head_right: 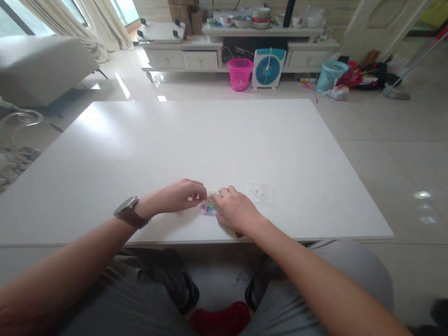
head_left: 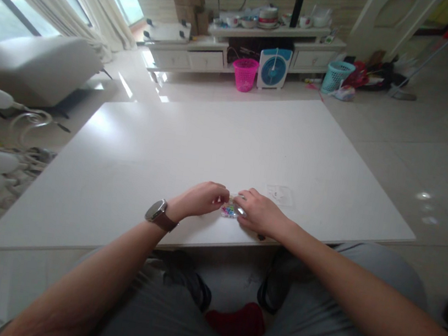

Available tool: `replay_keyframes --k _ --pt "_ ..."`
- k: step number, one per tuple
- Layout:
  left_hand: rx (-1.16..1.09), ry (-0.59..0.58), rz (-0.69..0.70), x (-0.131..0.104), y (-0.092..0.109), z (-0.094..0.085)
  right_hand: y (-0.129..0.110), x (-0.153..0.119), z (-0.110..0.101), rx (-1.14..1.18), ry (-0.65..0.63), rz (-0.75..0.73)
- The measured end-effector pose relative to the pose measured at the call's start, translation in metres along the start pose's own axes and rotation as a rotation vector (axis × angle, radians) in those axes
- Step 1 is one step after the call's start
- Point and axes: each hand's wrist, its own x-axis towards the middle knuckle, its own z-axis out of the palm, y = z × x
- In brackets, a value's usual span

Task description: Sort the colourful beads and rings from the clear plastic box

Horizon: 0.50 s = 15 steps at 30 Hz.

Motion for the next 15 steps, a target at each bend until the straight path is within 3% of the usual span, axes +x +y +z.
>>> replay_keyframes --k 8,12,15 --pt "0.085 -0.06 -0.196 -0.015 -0.029 -0.02 -0.001 -0.002 -0.001 -0.014 0.01 -0.008" --pt "0.046 -0.203 -0.289 -0.017 -0.037 -0.016 0.0 -0.003 -0.001 -0.013 0.008 -0.011" --pt "0.04 -0.221 -0.297 -0.015 -0.039 -0.008 0.0 -0.003 -0.002 -0.008 0.006 -0.013"
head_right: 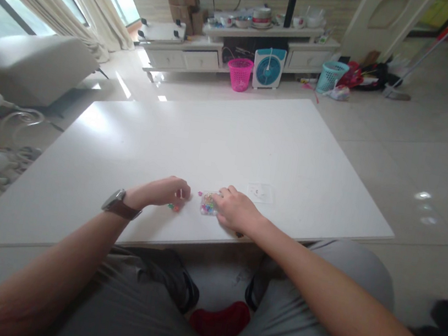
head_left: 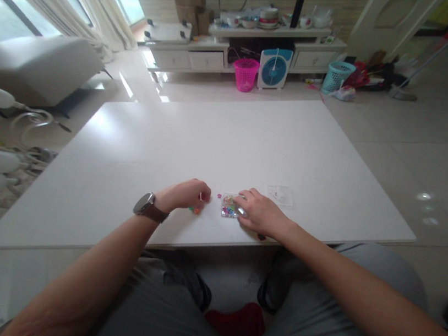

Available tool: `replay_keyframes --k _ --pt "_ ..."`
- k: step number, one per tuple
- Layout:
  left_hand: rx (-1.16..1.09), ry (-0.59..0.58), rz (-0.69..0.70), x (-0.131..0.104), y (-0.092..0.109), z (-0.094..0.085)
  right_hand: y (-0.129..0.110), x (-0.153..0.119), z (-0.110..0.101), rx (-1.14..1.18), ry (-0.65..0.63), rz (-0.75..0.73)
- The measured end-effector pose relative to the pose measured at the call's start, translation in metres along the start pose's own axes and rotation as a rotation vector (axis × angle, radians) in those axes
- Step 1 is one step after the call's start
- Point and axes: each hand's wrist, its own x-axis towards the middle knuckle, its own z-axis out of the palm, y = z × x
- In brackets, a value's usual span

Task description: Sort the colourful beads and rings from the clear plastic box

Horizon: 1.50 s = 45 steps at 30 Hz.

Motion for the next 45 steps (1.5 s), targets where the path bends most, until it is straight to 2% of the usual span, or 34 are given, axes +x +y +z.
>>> replay_keyframes --k 6,13,15,17,20,23,27,33,40,45 --pt "0.054 0.052 0.045 0.004 0.0 0.007 0.0 0.0 0.0 -0.007 0.012 -0.003" --pt "0.028 0.001 -0.038 0.0 0.004 0.0 0.0 0.001 0.001 0.017 -0.006 0.0" --pt "0.013 0.03 0.003 0.0 0.007 -0.003 0.0 0.001 0.001 0.016 0.0 -0.001" --pt "-0.026 0.109 0.067 -0.001 0.013 -0.005 0.001 0.001 0.002 0.013 0.007 -0.003" --pt "-0.195 0.194 0.177 -0.001 0.025 -0.006 0.001 0.001 0.003 0.014 0.007 0.005" --pt "-0.375 0.186 0.261 0.0 0.038 -0.003 0.002 0.002 0.004 0.031 0.011 0.008" --pt "-0.406 0.187 0.317 0.002 0.045 0.003 0.002 0.002 0.005 0.048 0.027 0.006" --pt "-0.384 0.214 0.324 0.003 0.044 0.003 0.002 0.002 0.005 0.037 0.025 0.007" --pt "-0.254 0.152 0.283 0.004 0.044 0.006 0.002 0.003 0.004 0.02 0.012 -0.005" --pt "-0.223 0.221 0.227 0.004 0.039 0.003 0.001 0.002 0.003 0.003 0.005 0.003"
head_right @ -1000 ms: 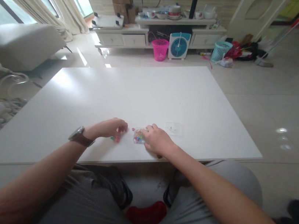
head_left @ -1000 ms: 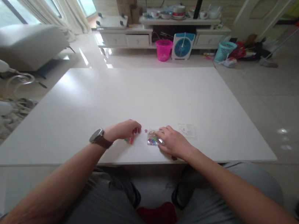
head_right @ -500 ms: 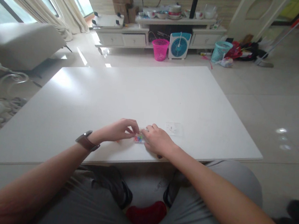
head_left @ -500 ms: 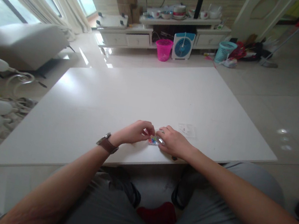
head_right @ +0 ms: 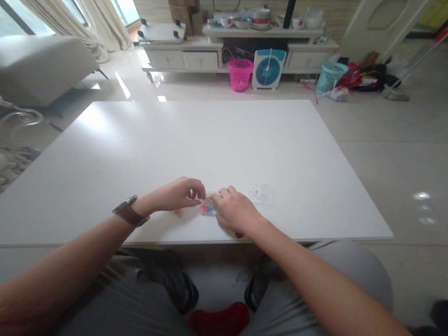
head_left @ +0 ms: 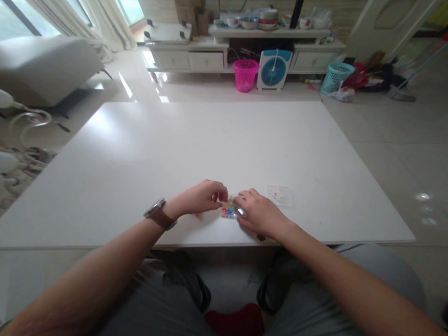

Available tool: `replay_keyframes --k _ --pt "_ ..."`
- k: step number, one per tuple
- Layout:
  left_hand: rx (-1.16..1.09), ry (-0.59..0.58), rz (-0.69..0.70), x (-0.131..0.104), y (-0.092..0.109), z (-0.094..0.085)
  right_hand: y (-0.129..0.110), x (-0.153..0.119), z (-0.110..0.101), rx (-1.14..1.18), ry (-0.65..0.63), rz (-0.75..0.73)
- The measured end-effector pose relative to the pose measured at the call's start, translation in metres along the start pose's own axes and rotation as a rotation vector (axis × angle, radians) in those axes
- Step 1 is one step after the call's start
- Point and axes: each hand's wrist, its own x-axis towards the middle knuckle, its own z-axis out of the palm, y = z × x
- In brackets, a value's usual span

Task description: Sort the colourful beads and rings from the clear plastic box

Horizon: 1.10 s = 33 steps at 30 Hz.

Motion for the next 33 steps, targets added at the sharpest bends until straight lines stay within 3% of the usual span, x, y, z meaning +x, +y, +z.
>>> replay_keyframes --k 5,11,15,21,27,33 --pt "0.065 0.145 -0.074 -0.001 -0.017 -0.003 -0.001 0.0 -0.002 0.009 -0.005 -0.001" --pt "0.152 0.018 -0.04 0.003 -0.028 0.009 0.0 -0.001 0.0 0.022 0.001 -0.005" --pt "0.221 0.001 -0.055 0.004 -0.032 0.013 0.001 -0.001 -0.002 0.053 -0.005 -0.011" --pt "0.244 0.008 -0.094 0.002 -0.029 0.004 0.001 -0.001 0.0 0.088 0.009 -0.022" --pt "-0.015 0.152 -0.096 0.0 -0.008 -0.011 0.001 0.005 0.014 0.143 0.143 -0.036" --pt "-0.502 0.135 -0.077 0.003 -0.005 0.001 -0.005 0.007 0.006 0.315 0.353 -0.051"
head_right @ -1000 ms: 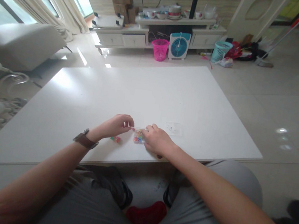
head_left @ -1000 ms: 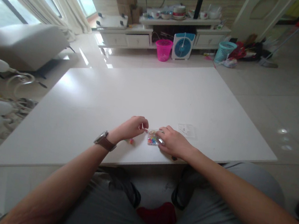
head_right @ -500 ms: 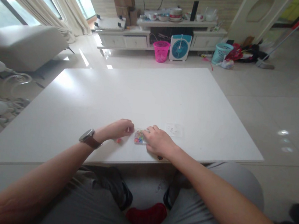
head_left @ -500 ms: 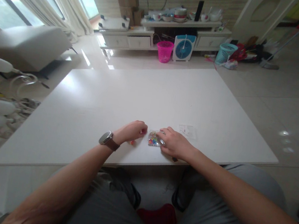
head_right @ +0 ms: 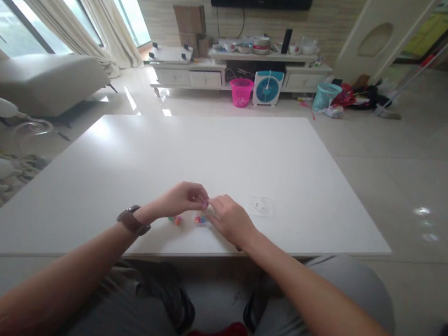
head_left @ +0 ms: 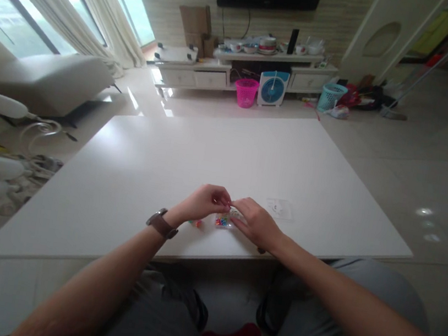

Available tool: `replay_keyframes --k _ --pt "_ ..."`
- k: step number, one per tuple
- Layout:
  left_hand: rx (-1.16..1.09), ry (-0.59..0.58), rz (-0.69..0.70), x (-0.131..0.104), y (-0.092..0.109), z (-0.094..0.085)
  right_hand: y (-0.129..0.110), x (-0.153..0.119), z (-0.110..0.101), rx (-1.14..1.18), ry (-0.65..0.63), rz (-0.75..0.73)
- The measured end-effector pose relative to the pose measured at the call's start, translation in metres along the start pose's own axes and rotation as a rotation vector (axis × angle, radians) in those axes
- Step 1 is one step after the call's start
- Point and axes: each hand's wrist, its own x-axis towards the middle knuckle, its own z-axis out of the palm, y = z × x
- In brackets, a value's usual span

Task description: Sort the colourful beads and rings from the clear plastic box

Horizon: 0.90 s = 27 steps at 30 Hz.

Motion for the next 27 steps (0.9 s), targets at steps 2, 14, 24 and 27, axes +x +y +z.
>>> replay_keyframes --k 2,14,24,27 --pt "-0.17 -0.043 -0.028 0.0 -0.003 0.004 -0.003 0.0 -0.002 0.045 0.038 -0.004" --pt "0.099 -0.014 0.014 0.002 -0.008 -0.001 0.0 0.001 -0.004 -0.033 -0.053 0.034" --pt "0.704 0.035 0.126 -0.003 -0.01 -0.01 0.003 0.001 0.004 -0.262 -0.27 0.065" --pt "0.707 0.038 0.121 -0.003 -0.011 -0.009 0.0 0.003 0.003 -0.298 -0.284 0.078"
